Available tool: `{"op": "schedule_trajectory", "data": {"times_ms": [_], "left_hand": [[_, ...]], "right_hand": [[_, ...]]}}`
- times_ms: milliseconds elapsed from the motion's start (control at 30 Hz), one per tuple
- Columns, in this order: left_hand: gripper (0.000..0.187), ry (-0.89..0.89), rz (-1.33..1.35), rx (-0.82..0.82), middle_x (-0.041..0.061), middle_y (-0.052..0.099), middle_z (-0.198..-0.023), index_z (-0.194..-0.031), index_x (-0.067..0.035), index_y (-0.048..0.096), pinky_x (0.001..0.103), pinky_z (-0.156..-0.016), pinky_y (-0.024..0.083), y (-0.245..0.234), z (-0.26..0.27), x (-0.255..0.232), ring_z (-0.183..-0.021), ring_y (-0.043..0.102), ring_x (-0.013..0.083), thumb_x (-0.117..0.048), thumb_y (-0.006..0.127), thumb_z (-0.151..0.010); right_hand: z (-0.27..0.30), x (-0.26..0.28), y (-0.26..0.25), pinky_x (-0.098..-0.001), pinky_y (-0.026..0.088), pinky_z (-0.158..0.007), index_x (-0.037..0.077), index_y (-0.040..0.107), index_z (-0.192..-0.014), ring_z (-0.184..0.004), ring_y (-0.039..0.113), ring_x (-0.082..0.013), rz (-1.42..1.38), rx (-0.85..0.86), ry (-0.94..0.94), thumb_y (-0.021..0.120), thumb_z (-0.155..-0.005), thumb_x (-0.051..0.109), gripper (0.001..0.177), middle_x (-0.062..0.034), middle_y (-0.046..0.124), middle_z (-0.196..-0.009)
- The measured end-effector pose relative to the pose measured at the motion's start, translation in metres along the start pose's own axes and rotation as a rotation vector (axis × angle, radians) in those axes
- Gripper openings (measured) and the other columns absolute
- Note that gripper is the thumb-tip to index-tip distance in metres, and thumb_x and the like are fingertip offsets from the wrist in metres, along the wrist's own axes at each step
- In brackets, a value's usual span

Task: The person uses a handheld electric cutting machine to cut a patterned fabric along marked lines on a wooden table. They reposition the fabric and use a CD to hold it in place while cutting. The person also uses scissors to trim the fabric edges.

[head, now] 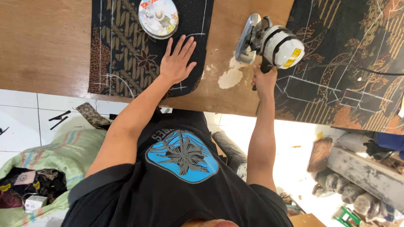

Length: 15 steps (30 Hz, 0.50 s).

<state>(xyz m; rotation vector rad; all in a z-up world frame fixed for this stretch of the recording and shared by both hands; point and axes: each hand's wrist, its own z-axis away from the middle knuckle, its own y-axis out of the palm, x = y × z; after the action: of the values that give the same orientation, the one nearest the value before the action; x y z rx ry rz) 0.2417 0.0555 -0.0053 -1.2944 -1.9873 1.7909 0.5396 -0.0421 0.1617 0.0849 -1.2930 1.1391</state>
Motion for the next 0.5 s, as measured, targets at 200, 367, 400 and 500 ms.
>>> {"op": "schedule_trajectory", "data": {"times_ms": [200, 367, 400, 500], "left_hand": [[0.071, -0.021, -0.003, 0.082, 0.004, 0.029, -0.173, -0.165, -0.012, 0.036, 0.055, -0.128, 0.008, 0.003, -0.001, -0.004, -0.16, 0.019, 0.0272, -0.053, 0.048, -0.108], [0.057, -0.157, 0.133, -0.031, 0.006, 0.042, -0.166, -0.155, -0.012, 0.052, 0.055, -0.127, 0.019, -0.01, 0.015, -0.034, -0.157, 0.029, 0.0297, -0.038, 0.06, -0.105], [0.051, -0.223, 0.19, -0.086, 0.008, 0.045, -0.164, -0.152, -0.012, 0.056, 0.055, -0.127, 0.021, -0.014, 0.026, -0.05, -0.156, 0.032, 0.0315, -0.032, 0.063, -0.105], [0.041, -0.645, 0.489, -0.287, 0.01, 0.054, -0.152, -0.14, -0.009, 0.062, 0.05, -0.123, 0.032, -0.018, 0.067, -0.119, -0.148, 0.041, 0.0349, -0.019, 0.067, -0.101]], "right_hand": [[-0.011, -0.001, -0.017, -0.029, 0.037, -0.041, 0.0, 0.051, -0.097, -0.047, 0.048, -0.0107, 0.01, 0.123, -0.022, 0.074, -0.094, 0.007, 0.024, -0.002, 0.053, -0.066], [-0.033, 0.001, -0.039, -0.027, 0.04, -0.042, 0.0, 0.057, -0.11, -0.049, 0.052, -0.009, 0.266, 0.235, -0.235, 0.078, -0.09, 0.011, 0.031, 0.0, 0.06, -0.068], [-0.038, 0.001, -0.045, -0.0268, 0.039, -0.041, 0.001, 0.057, -0.114, -0.047, 0.052, -0.0081, 0.235, 0.279, -0.215, 0.079, -0.088, 0.013, 0.036, 0.0015, 0.061, -0.068], [-0.052, -0.002, -0.069, -0.0302, 0.041, -0.05, -0.004, 0.064, -0.116, -0.056, 0.053, -0.0135, 0.344, 0.367, -0.152, 0.08, -0.094, 0.02, 0.036, -0.0051, 0.061, -0.074]]}}
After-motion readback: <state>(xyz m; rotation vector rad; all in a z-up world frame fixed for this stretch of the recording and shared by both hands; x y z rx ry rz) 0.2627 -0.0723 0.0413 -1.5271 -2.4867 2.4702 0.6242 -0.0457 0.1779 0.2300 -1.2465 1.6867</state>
